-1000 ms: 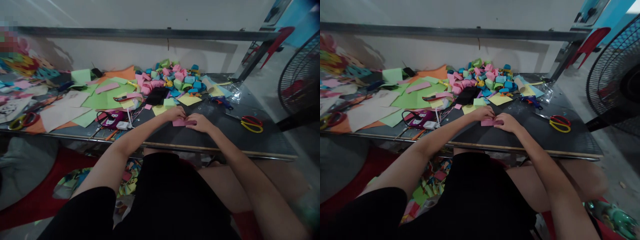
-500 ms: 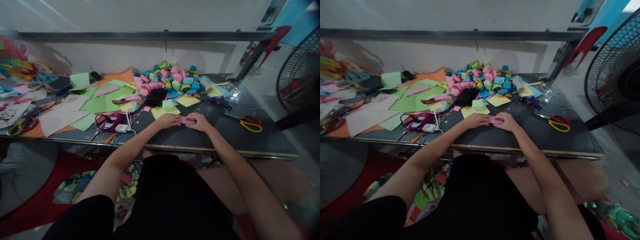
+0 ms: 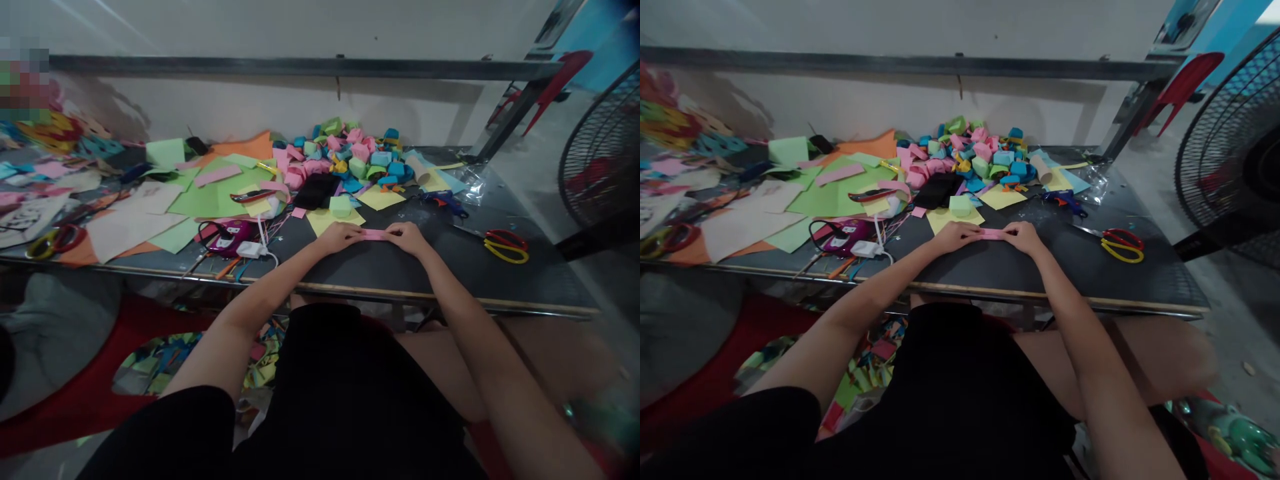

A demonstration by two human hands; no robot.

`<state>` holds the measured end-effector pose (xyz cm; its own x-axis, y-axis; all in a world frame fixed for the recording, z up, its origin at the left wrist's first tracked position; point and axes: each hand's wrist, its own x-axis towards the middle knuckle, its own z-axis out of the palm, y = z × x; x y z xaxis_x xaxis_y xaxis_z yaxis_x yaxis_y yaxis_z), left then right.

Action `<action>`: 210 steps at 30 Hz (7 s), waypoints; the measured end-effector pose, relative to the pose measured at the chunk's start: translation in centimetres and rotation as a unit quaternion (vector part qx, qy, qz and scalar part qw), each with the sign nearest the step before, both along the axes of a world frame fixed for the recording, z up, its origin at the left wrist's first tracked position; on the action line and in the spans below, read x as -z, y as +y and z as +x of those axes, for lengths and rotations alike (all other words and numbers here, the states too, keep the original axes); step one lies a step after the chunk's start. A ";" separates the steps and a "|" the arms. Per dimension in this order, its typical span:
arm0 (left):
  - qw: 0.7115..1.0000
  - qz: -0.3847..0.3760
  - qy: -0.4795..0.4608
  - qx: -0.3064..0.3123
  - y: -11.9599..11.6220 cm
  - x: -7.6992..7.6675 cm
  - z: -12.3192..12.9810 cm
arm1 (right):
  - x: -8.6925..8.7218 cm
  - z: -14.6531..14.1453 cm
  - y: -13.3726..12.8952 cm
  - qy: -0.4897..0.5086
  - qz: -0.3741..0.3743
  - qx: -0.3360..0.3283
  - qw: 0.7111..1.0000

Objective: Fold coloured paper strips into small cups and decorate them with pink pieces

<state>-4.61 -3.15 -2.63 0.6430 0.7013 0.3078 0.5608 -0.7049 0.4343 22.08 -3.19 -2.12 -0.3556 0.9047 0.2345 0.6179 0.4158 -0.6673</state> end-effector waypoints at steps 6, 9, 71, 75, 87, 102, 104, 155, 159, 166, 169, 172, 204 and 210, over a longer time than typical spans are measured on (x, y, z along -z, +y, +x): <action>0.994 -0.049 -0.052 -0.087 -0.1 0.1 0.3 | -0.4 -0.3 -0.3 -0.017 0.006 0.098 0.995; 0.989 -0.060 -0.076 -0.110 -0.1 0.2 0.4 | -0.5 -0.6 -0.4 -0.019 0.006 0.106 0.994; 0.980 0.081 0.139 -0.119 -1.4 -1.1 2.1 | -1.2 -2.3 -0.7 -0.178 0.120 -0.084 0.973; 0.980 0.009 0.058 -0.191 -0.5 -0.7 1.8 | -1.4 -2.2 0.5 -0.093 0.000 0.005 0.996; 0.978 0.042 0.174 -0.110 -3.5 -0.7 2.4 | -0.3 -3.5 -2.2 -0.234 0.155 0.072 0.957; 0.974 0.015 0.179 -0.140 -5.6 -0.8 3.3 | 0.8 -0.9 -3.4 -0.258 0.064 -0.046 0.963; 0.970 0.020 0.196 -0.142 -4.8 -1.2 3.7 | 0.2 0.1 -3.5 -0.287 0.091 -0.029 0.953; 0.993 0.045 0.009 -0.112 3.3 0.8 2.8 | -1.5 -3.8 0.6 -0.313 0.173 -0.057 0.932; 0.994 0.067 0.035 -0.076 2.9 0.3 2.7 | -1.5 -4.1 0.7 -0.335 0.200 -0.039 0.920; 0.963 -0.070 -0.213 -0.151 2.5 -0.4 3.1 | -1.5 -2.7 0.9 -0.128 0.111 0.038 0.985; 0.947 -0.106 -0.258 -0.162 2.7 -0.3 3.1 | -1.4 -2.1 1.2 -0.007 0.039 -0.014 0.999; 0.945 -0.119 -0.254 -0.167 3.2 -0.2 2.9 | -1.1 -1.8 1.7 0.066 -0.045 -0.055 0.995; 0.914 -0.172 -0.332 -0.159 4.3 0.3 1.6 | -1.8 -7.4 2.6 0.192 -0.208 -0.012 0.959; 0.928 -0.088 -0.294 -0.209 4.0 0.1 2.4 | -1.4 -6.8 2.4 0.232 -0.225 -0.042 0.945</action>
